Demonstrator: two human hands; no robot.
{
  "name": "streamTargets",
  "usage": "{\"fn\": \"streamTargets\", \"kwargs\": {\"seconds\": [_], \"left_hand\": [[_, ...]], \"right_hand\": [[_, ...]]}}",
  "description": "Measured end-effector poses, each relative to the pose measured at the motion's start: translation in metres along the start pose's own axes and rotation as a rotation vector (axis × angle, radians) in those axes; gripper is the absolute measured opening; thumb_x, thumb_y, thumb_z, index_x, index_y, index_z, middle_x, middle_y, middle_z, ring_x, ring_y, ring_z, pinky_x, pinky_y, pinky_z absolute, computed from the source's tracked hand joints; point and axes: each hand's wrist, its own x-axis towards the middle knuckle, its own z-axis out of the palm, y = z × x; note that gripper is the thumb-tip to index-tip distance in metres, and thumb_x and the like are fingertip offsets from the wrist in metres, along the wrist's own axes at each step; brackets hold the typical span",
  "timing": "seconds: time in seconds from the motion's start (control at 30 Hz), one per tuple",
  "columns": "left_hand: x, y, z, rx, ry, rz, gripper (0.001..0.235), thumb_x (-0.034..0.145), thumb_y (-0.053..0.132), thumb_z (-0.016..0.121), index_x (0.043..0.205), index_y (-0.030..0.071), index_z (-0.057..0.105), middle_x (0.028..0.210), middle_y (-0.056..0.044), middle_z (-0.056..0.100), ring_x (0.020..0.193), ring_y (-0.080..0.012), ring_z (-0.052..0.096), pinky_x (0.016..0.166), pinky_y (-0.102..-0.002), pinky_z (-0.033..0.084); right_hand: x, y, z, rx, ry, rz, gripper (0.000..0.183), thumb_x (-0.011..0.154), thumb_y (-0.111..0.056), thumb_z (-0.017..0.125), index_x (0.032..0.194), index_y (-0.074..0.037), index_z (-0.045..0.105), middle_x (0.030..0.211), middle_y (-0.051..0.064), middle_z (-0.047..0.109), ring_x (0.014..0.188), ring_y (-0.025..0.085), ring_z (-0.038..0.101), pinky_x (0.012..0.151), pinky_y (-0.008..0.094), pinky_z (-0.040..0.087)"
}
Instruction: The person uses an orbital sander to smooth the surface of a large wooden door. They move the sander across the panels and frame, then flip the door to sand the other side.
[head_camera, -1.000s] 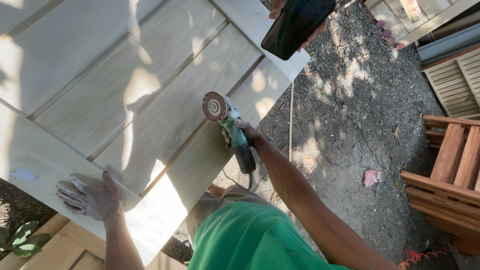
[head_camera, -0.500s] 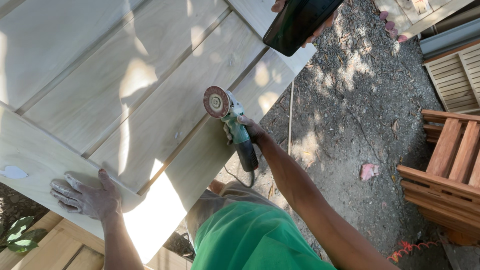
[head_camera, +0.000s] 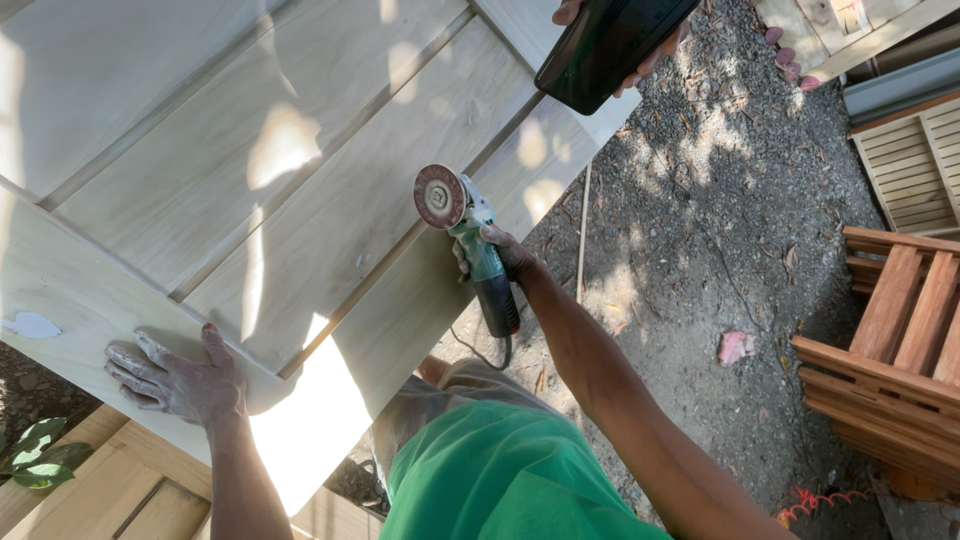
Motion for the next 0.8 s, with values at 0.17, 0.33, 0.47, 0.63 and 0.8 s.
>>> {"fn": "streamTargets", "kwargs": {"seconds": [0.17, 0.33, 0.47, 0.63, 0.8], "left_hand": [[0.002, -0.004, 0.003, -0.022, 0.026, 0.015, 0.099, 0.101, 0.076, 0.034, 0.169, 0.005, 0.018, 0.173, -0.03, 0.002, 0.161, -0.0441, -0.003, 0.127, -0.07, 0.004], [0.001, -0.006, 0.005, -0.025, 0.043, 0.029, 0.098, 0.102, 0.074, 0.035, 0.171, 0.006, 0.019, 0.173, -0.03, 0.002, 0.161, -0.0454, -0.004, 0.127, -0.07, 0.005], [-0.004, -0.009, 0.003, -0.026, 0.045, 0.038, 0.1, 0.102, 0.075, 0.036, 0.17, 0.004, 0.018, 0.173, -0.029, 0.003, 0.16, -0.0457, -0.003, 0.127, -0.07, 0.004], [-0.011, -0.002, -0.01, -0.106, 0.064, 0.038, 0.105, 0.099, 0.081, 0.03, 0.166, 0.001, 0.018, 0.174, -0.026, 0.001, 0.161, -0.0428, -0.004, 0.13, -0.062, 0.001], [-0.042, 0.055, -0.006, -0.121, 0.033, 0.161, 0.1, 0.1, 0.064, 0.051, 0.167, 0.005, 0.006, 0.172, -0.024, -0.005, 0.159, -0.0389, -0.006, 0.126, -0.061, -0.003]], "right_hand": [[0.0, -0.001, 0.002, -0.018, -0.016, -0.008, 0.07, 0.089, -0.054, 0.076, 0.129, 0.0, 0.057, 0.102, 0.015, 0.068, 0.085, 0.026, 0.073, 0.077, 0.049, 0.065], [0.0, -0.002, 0.002, -0.034, -0.014, 0.005, 0.071, 0.088, -0.054, 0.076, 0.13, 0.0, 0.056, 0.102, 0.015, 0.068, 0.085, 0.026, 0.074, 0.077, 0.048, 0.065], [-0.001, 0.0, -0.001, -0.052, -0.023, 0.035, 0.071, 0.088, -0.053, 0.074, 0.132, 0.0, 0.055, 0.102, 0.015, 0.068, 0.084, 0.025, 0.073, 0.077, 0.049, 0.065], [-0.006, -0.015, 0.023, -0.16, -0.016, 0.112, 0.064, 0.093, -0.05, 0.07, 0.132, -0.002, 0.053, 0.102, 0.013, 0.067, 0.084, 0.025, 0.071, 0.078, 0.046, 0.062], [0.007, -0.034, 0.076, -0.201, -0.071, 0.15, 0.061, 0.093, -0.048, 0.069, 0.126, 0.0, 0.053, 0.098, 0.014, 0.067, 0.079, 0.027, 0.071, 0.073, 0.045, 0.063]]}}
